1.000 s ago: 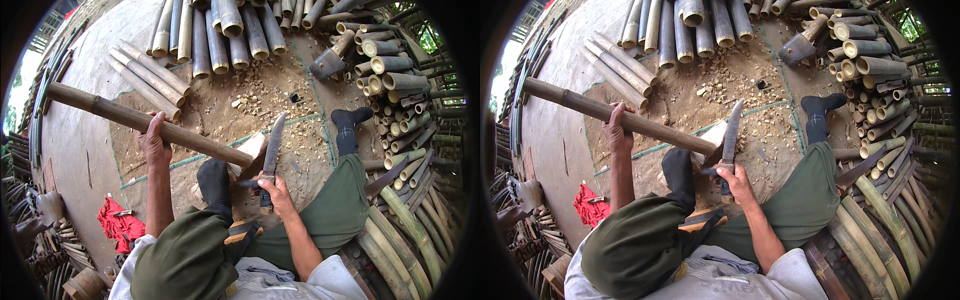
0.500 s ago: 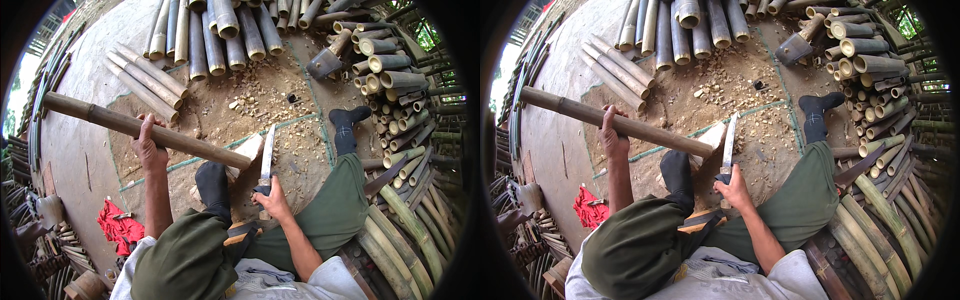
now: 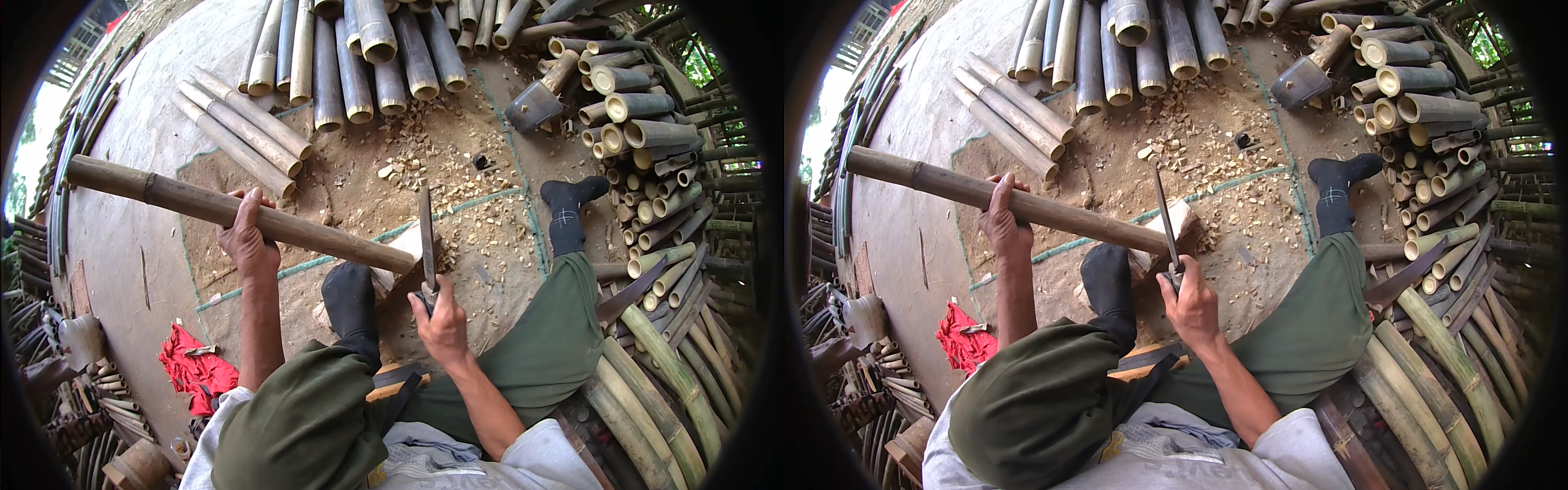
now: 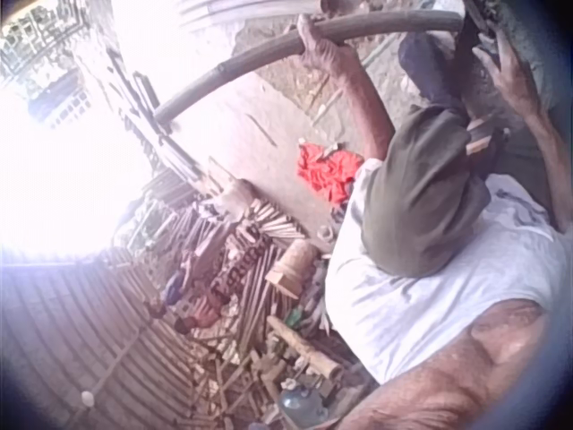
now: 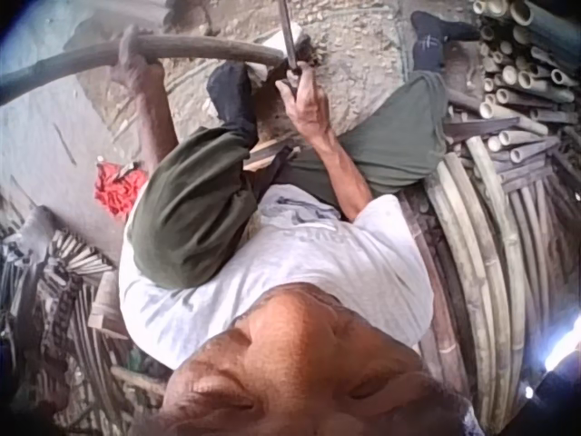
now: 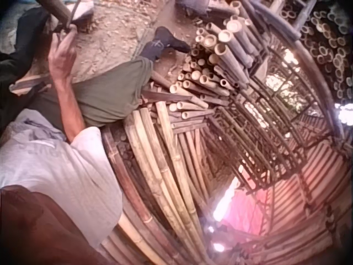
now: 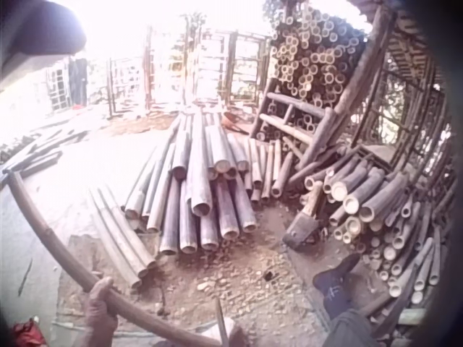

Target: The person sits on the ground and uses a knife to cut a long bamboo pole into shorter sections. They hold the pole with one hand and saw through it with the other, creating a pile of cut bamboo pieces.

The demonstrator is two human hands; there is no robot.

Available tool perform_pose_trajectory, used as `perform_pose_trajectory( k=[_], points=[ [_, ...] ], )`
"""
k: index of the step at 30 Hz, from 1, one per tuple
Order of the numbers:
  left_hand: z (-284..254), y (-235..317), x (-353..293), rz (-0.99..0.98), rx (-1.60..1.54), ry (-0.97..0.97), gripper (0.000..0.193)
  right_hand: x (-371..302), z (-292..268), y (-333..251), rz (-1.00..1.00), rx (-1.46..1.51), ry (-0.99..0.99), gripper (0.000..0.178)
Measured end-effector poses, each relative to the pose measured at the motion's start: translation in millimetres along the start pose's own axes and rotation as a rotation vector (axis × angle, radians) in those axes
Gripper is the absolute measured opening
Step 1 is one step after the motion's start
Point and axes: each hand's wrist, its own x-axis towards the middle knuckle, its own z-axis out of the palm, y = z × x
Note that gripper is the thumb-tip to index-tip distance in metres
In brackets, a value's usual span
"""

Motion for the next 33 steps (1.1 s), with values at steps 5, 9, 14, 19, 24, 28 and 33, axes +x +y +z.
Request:
perform_pose_trajectory(
  k=[5, 9, 14, 19, 24, 28, 33],
  points=[
    [15.1, 1.7, 1.1, 0.047, 0.014, -0.065, 0.031, 15.7, 13.2, 51.5, 0.137, -0.349, -0.23, 0.031],
    [-6.1, -3.0, 3.7, 0.04, -0.018, -0.091, 0.031, 12.2, -3.3, -6.8, -0.003, -0.172, -0.084, 0.033],
    [1.9, -2.1, 3.5, 0.026, -0.045, -0.149, 0.031, 6.2, 25.2, 63.5, 0.18, -0.414, -0.229, 0.033],
    [-6.6, 0.2, 4.0, 0.02, -0.091, -0.192, 0.033, 15.2, 4.5, 13.0, 0.141, -0.277, -0.211, 0.035],
    [-3.5, 2.1, 3.0, 0.017, -0.109, -0.261, 0.037, 7.2, 24.6, 36.4, 0.092, -0.207, -0.07, 0.034],
    [-1.7, 0.5, 6.5, 0.028, -0.11, -0.305, 0.037, 23.9, 14.9, 39.6, 0.239, -0.374, -0.259, 0.032],
    [-5.7, 3.7, 8.1, 0.004, -0.099, -0.344, 0.036, 13.5, 5.3, 2.9, 0.008, -0.111, -0.018, 0.032]
  ],
)
